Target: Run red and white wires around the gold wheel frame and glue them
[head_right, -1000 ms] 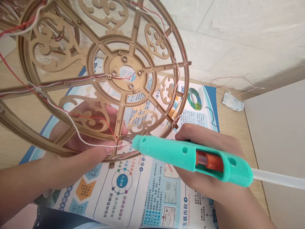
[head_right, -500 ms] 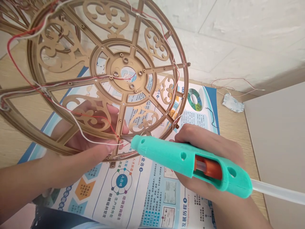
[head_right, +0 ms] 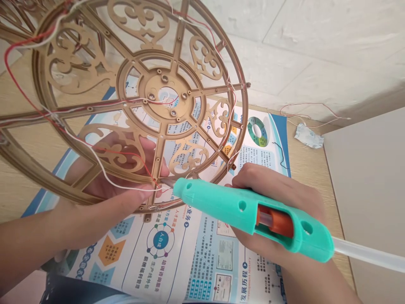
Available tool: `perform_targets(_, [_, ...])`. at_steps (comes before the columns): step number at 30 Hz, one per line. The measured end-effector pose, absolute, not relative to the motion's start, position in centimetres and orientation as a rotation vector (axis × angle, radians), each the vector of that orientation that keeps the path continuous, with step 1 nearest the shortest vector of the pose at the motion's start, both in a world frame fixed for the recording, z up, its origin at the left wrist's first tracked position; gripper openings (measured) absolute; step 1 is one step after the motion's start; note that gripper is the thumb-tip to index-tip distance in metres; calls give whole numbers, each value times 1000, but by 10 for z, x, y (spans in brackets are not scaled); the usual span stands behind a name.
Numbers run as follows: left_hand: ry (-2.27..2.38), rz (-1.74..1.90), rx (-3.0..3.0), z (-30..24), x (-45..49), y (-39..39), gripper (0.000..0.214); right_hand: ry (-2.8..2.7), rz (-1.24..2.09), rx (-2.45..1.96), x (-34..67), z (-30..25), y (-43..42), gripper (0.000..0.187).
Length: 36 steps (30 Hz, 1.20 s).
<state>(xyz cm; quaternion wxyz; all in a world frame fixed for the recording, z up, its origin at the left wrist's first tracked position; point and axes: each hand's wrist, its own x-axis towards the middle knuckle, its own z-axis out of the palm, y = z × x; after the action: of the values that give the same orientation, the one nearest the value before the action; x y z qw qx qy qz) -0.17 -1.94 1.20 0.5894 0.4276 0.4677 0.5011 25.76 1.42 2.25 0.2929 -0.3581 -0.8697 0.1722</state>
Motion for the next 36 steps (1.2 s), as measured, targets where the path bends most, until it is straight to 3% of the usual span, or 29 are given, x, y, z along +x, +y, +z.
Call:
perform_targets(24, [1142,1227,1119,-1,-9,-25,48,-2302,434,-1004,259,20,11,9])
perform_targets(36, [1178,1174,1090,1,-9,-26,46,-2277,556,-1074,248,27,16,16])
